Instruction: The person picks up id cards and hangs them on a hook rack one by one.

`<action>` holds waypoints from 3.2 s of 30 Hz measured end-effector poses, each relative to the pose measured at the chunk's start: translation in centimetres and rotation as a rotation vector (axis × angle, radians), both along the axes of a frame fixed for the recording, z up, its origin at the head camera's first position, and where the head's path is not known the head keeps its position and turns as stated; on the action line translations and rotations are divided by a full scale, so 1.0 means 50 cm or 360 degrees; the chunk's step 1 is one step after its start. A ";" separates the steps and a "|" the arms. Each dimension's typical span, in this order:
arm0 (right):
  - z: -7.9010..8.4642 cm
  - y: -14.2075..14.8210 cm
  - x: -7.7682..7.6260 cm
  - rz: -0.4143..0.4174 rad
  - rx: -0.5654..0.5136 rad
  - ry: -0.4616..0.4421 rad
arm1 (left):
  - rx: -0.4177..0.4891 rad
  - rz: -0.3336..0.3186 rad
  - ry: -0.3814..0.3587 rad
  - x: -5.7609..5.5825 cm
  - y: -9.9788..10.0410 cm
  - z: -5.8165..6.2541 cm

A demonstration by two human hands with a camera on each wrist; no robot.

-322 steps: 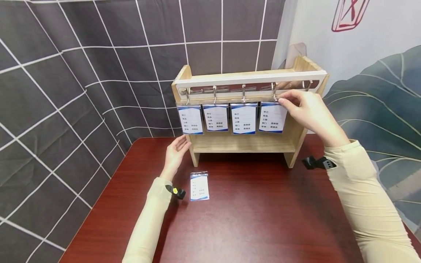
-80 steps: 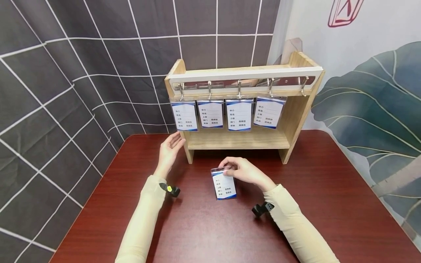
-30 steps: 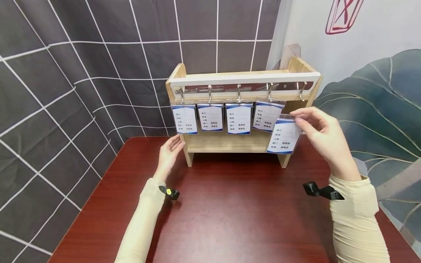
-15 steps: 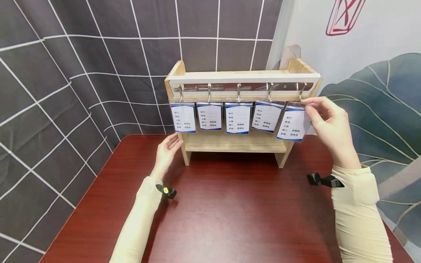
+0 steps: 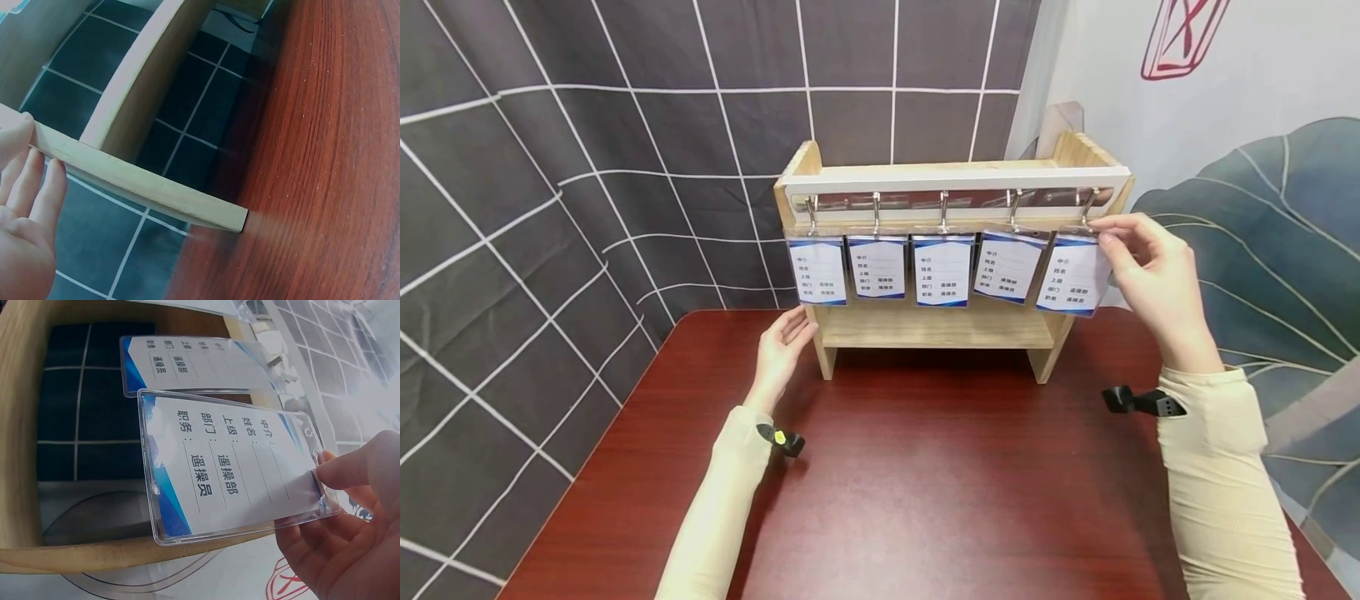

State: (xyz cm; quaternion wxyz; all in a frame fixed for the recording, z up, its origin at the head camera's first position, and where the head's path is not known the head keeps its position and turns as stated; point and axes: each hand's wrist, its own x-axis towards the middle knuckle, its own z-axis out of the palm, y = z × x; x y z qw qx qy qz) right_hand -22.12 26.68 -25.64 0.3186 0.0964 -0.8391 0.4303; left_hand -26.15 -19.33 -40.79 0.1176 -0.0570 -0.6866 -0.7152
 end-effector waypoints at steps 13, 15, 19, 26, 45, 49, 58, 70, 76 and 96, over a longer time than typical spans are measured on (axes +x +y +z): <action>0.007 -0.006 0.000 0.0016 0.0048 -0.0028 | -0.0009 -0.0001 -0.0001 0.014 0.002 0.006; 0.009 -0.005 0.001 0.0009 0.0057 -0.0048 | -0.0002 -0.0005 0.0006 0.014 0.002 0.008; 0.015 -0.004 0.003 -0.0020 0.0091 -0.0101 | -0.0004 -0.0008 0.0027 0.012 0.003 0.012; 0.017 -0.003 -0.001 -0.0058 0.0147 -0.0140 | -0.0010 -0.0001 0.0030 0.012 0.004 0.015; 0.028 -0.010 -0.001 -0.0115 0.0131 -0.0139 | -0.0029 0.0047 0.0089 -0.030 -0.006 -0.030; 0.027 -0.014 0.000 -0.0129 0.0140 -0.0141 | -0.0026 0.0051 0.0075 -0.028 -0.008 -0.030; 0.026 -0.017 0.001 -0.0162 0.0190 -0.0134 | -0.0035 0.0049 0.0048 -0.017 -0.004 -0.033; 0.028 -0.021 -0.001 -0.0197 0.0205 -0.0135 | -0.0034 0.0047 0.0032 -0.020 -0.003 -0.031; 0.033 -0.027 -0.004 -0.0219 0.0213 -0.0141 | -0.0033 0.0028 0.0065 -0.022 -0.003 -0.031; 0.030 -0.022 -0.005 -0.0191 0.0250 -0.0190 | -0.0004 0.0056 0.0087 -0.021 -0.002 -0.029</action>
